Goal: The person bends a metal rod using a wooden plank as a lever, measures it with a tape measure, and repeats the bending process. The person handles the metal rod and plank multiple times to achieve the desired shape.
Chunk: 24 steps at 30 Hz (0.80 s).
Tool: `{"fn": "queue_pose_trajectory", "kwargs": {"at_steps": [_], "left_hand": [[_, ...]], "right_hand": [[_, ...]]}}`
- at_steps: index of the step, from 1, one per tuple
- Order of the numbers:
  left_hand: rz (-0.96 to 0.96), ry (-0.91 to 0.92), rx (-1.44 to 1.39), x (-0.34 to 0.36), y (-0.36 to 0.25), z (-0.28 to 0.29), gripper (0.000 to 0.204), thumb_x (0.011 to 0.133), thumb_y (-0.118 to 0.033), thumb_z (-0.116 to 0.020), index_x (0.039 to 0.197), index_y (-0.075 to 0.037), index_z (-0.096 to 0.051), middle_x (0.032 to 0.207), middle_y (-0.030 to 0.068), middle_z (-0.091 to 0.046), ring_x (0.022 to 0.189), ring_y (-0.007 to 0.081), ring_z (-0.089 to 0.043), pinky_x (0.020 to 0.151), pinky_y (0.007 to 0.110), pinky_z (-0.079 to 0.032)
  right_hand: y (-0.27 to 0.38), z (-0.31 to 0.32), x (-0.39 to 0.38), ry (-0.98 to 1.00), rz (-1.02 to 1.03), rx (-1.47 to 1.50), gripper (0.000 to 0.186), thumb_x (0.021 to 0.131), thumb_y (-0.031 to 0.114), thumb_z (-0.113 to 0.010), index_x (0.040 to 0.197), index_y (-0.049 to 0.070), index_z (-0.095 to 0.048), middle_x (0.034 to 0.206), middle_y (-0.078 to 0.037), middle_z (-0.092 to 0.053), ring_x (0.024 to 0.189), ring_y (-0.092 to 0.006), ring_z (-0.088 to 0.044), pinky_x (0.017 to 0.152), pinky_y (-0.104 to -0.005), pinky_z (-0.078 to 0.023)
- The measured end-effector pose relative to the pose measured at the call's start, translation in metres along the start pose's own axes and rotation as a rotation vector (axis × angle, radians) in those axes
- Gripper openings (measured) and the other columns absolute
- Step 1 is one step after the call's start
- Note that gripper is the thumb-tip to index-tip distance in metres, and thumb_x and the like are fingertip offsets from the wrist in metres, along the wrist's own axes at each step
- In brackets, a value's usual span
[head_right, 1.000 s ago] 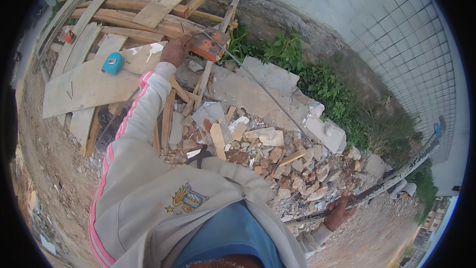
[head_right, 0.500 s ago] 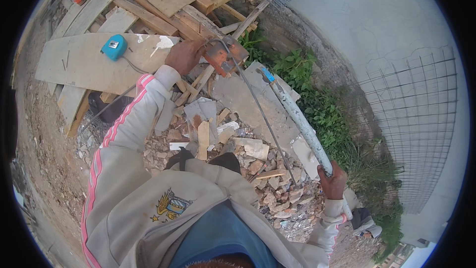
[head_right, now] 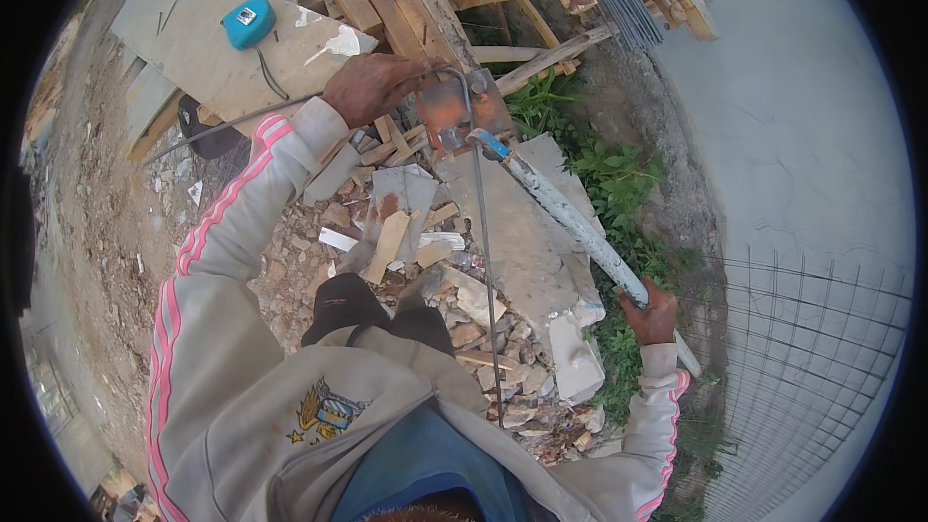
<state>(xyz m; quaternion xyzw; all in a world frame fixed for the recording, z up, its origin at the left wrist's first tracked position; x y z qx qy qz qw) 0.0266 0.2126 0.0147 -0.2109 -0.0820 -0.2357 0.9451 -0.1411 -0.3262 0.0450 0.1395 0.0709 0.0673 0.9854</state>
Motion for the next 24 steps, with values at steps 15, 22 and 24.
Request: {"fn": "queue_pose_trajectory", "kwargs": {"at_steps": [15,22,24], "left_hand": [[-0.044,-0.045,-0.038,0.001,0.009,-0.013,0.039,0.098,-0.025,-0.059,0.138,-0.023,-0.058,0.088,0.0143,-0.069,0.083,0.0368,-0.066,0.073,0.048,-0.053],[-0.025,-0.011,-0.022,0.000,0.009,-0.011,0.040,0.099,-0.026,-0.058,0.139,-0.023,-0.058,0.088,0.0138,-0.069,0.083,0.0359,-0.066,0.072,0.047,-0.054],[-0.017,-0.011,-0.026,0.000,0.010,-0.012,0.040,0.098,-0.025,-0.059,0.138,-0.023,-0.058,0.087,0.0135,-0.069,0.083,0.0358,-0.066,0.073,0.047,-0.054]], "right_hand": [[-0.026,0.007,0.051,-0.010,0.155,-0.021,0.022,0.072,0.013,-0.082,0.081,0.006,-0.063,0.067,-0.018,-0.062,0.064,-0.0409,-0.064,0.056,-0.0432,-0.049],[-0.041,0.016,0.080,-0.001,0.225,-0.089,0.025,0.069,0.013,-0.082,0.083,0.006,-0.061,0.067,-0.018,-0.062,0.066,-0.0424,-0.064,0.057,-0.0466,-0.049],[-0.041,0.019,0.087,-0.005,0.223,-0.100,0.024,0.070,0.013,-0.081,0.081,0.005,-0.060,0.066,-0.019,-0.060,0.064,-0.0410,-0.064,0.056,-0.0440,-0.048]]}}
Point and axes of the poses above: each hand's wrist, its own x-axis towards the middle knuckle, its own z-axis out of the back of the hand, y = z × x, the point moved 2 cm from there along x, towards the middle knuckle
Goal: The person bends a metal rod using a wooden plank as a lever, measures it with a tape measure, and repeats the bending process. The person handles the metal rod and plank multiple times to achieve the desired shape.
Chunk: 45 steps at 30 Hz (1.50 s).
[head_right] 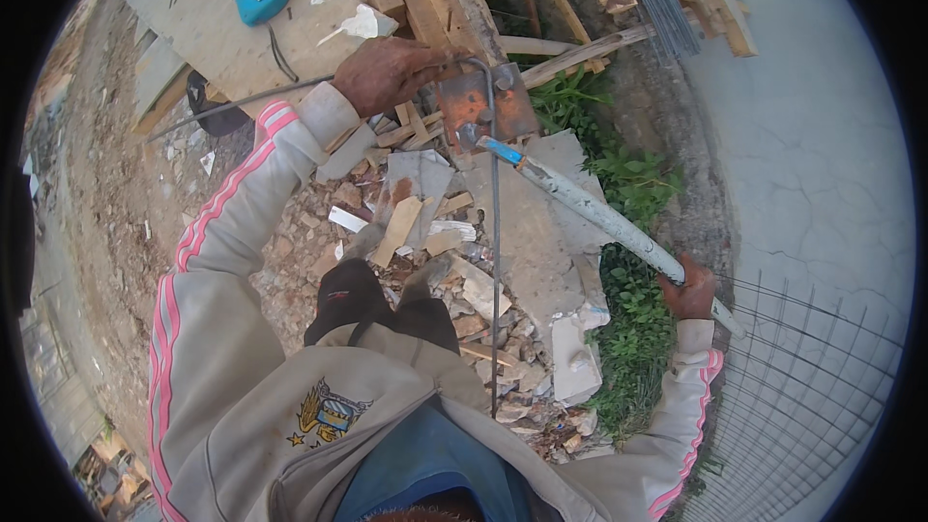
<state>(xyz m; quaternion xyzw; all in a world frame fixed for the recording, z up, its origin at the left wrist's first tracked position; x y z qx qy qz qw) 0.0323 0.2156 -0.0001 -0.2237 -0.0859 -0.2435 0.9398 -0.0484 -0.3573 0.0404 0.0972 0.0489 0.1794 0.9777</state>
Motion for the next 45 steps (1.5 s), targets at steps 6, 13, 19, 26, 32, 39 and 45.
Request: {"fn": "queue_pose_trajectory", "kwargs": {"at_steps": [6,13,19,26,32,39,45], "left_hand": [[0.019,0.003,-0.032,0.001,-0.005,0.003,0.037,0.098,-0.024,-0.060,0.134,-0.020,-0.060,0.087,0.0140,-0.068,0.084,0.0358,-0.066,0.074,0.047,-0.054],[-0.008,-0.005,0.017,0.000,-0.004,0.003,0.031,0.094,-0.020,-0.063,0.124,-0.012,-0.065,0.095,0.0144,-0.071,0.088,0.0360,-0.067,0.078,0.047,-0.055],[-0.013,-0.055,-0.033,-0.001,-0.001,0.004,0.027,0.092,-0.017,-0.064,0.118,-0.010,-0.068,0.094,0.0154,-0.072,0.088,0.0374,-0.067,0.079,0.047,-0.055],[-0.040,-0.031,-0.047,0.000,0.000,0.010,0.027,0.095,-0.018,-0.058,0.119,-0.011,-0.067,0.091,0.0199,-0.071,0.086,0.0395,-0.068,0.077,0.050,-0.055],[-0.103,-0.060,-0.080,0.007,0.007,0.004,0.028,0.098,-0.024,-0.056,0.121,-0.014,-0.067,0.083,0.0218,-0.070,0.078,0.0433,-0.068,0.073,0.052,-0.054],[-0.059,0.062,-0.093,0.015,0.001,0.005,0.032,0.099,-0.032,-0.051,0.126,-0.018,-0.064,0.102,0.0226,-0.071,0.094,0.0427,-0.068,0.085,0.053,-0.054],[-0.049,0.104,-0.149,0.014,0.001,0.008,0.035,0.098,-0.031,-0.052,0.127,-0.017,-0.065,0.108,0.0212,-0.071,0.103,0.0412,-0.067,0.092,0.052,-0.052]], "right_hand": [[-0.003,-0.007,-0.003,-0.026,0.005,-0.013,0.024,0.069,0.012,-0.079,0.082,0.005,-0.060,0.067,-0.020,-0.059,0.065,-0.0410,-0.064,0.057,-0.0435,-0.048],[0.009,-0.004,-0.009,-0.046,-0.040,-0.074,0.029,0.066,0.012,-0.083,0.087,0.007,-0.064,0.070,-0.018,-0.065,0.069,-0.0418,-0.066,0.061,-0.0466,-0.052],[0.015,-0.024,-0.021,-0.112,-0.101,-0.134,0.028,0.067,0.015,-0.083,0.084,0.008,-0.062,0.070,-0.018,-0.065,0.070,-0.0421,-0.066,0.061,-0.0490,-0.051],[0.056,-0.053,-0.076,-0.210,-0.240,-0.133,0.026,0.069,0.019,-0.082,0.085,0.009,-0.065,0.072,-0.017,-0.066,0.072,-0.0416,-0.067,0.062,-0.0493,-0.052],[0.144,-0.091,-0.149,-0.332,-0.495,-0.180,0.032,0.070,0.023,-0.083,0.097,0.010,-0.072,0.077,-0.017,-0.070,0.075,-0.0393,-0.069,0.065,-0.0469,-0.055],[0.276,-0.125,-0.187,-0.420,-0.819,-0.244,0.033,0.074,0.031,-0.080,0.101,0.013,-0.074,0.080,-0.018,-0.071,0.076,-0.0392,-0.070,0.068,-0.0485,-0.056],[0.404,-0.130,-0.175,-0.386,-1.105,-0.272,0.024,0.075,0.032,-0.079,0.088,0.014,-0.071,0.076,-0.016,-0.070,0.074,-0.0396,-0.070,0.066,-0.0498,-0.055]]}}
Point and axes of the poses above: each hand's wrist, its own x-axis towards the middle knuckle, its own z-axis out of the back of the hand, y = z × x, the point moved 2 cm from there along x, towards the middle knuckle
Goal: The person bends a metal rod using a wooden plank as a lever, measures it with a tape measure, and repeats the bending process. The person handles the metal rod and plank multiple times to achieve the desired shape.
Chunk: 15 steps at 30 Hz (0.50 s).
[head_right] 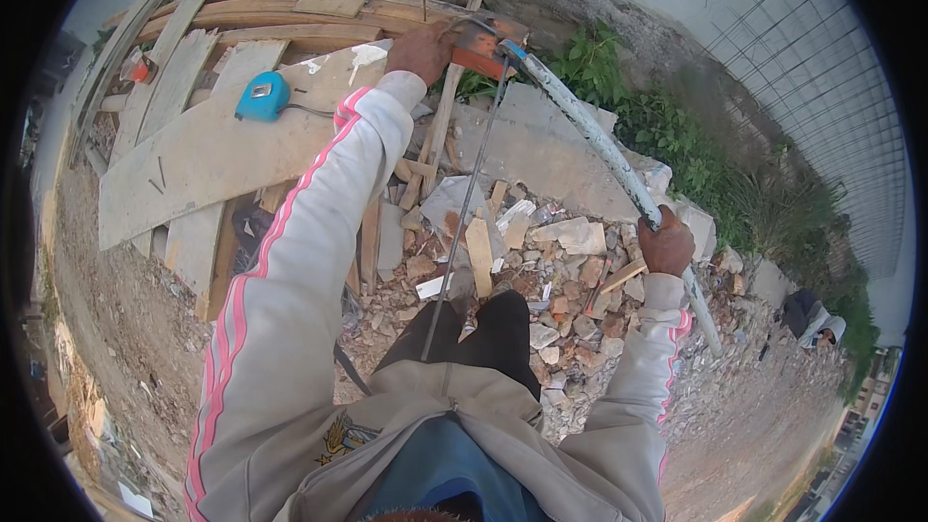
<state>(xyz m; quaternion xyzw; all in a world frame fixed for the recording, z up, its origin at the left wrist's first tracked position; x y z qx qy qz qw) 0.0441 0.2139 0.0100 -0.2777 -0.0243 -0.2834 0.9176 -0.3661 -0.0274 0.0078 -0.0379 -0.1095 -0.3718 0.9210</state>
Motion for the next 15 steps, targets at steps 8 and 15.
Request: {"fn": "queue_pose_trajectory", "kwargs": {"at_steps": [8,15], "left_hand": [[-0.025,0.014,-0.047,0.008,0.004,-0.002,0.039,0.095,-0.032,-0.053,0.128,-0.016,-0.066,0.113,0.0222,-0.070,0.106,0.0416,-0.066,0.094,0.052,-0.051],[-0.053,0.027,0.028,0.012,0.009,-0.005,0.042,0.096,-0.036,-0.053,0.130,-0.015,-0.065,0.110,0.0238,-0.070,0.106,0.0407,-0.067,0.093,0.052,-0.052]], "right_hand": [[0.019,0.016,-0.042,-0.003,-0.028,0.043,0.025,0.079,0.031,-0.077,0.093,0.012,-0.069,0.074,-0.016,-0.070,0.070,-0.0393,-0.069,0.062,-0.0505,-0.054],[-0.062,0.050,-0.040,0.669,-0.265,0.567,0.051,0.079,0.043,-0.082,0.104,0.002,-0.067,0.072,-0.014,-0.065,0.064,-0.0317,-0.064,0.067,-0.0432,-0.053]]}}
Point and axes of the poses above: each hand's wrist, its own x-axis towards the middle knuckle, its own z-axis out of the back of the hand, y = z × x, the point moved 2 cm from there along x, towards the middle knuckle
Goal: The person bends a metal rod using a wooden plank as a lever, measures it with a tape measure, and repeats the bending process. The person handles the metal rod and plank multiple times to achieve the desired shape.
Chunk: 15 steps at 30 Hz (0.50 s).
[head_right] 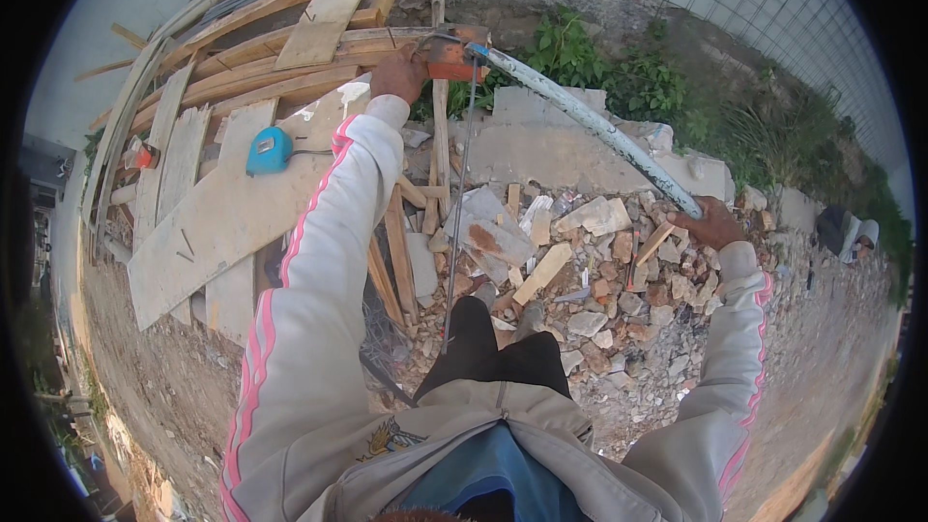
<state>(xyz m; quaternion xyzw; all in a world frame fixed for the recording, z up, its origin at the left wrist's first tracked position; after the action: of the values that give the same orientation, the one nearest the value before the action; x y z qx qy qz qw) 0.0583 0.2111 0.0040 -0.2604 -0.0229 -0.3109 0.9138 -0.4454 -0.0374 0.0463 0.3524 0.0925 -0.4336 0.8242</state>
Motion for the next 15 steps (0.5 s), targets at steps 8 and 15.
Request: {"fn": "queue_pose_trajectory", "kwargs": {"at_steps": [8,15], "left_hand": [[-0.172,-0.137,0.050,-0.035,-0.013,0.023,0.072,0.089,-0.059,-0.060,0.140,-0.008,-0.054,0.136,0.0302,-0.052,0.126,0.0495,-0.050,0.104,0.061,-0.040],[-0.546,0.254,0.065,-0.128,-0.037,0.045,0.068,0.084,-0.056,-0.064,0.128,-0.005,-0.061,0.129,0.0231,-0.057,0.124,0.0401,-0.053,0.108,0.057,-0.037]], "right_hand": [[-0.026,-0.029,-0.008,-0.372,0.077,-0.471,0.032,0.073,0.030,-0.079,0.092,0.005,-0.073,0.088,-0.021,-0.071,0.083,-0.0403,-0.069,0.076,-0.0478,-0.055],[-0.010,-0.036,-0.039,-0.485,-0.003,-0.485,0.031,0.074,0.034,-0.077,0.094,0.010,-0.075,0.087,-0.020,-0.071,0.084,-0.0386,-0.069,0.078,-0.0487,-0.055]]}}
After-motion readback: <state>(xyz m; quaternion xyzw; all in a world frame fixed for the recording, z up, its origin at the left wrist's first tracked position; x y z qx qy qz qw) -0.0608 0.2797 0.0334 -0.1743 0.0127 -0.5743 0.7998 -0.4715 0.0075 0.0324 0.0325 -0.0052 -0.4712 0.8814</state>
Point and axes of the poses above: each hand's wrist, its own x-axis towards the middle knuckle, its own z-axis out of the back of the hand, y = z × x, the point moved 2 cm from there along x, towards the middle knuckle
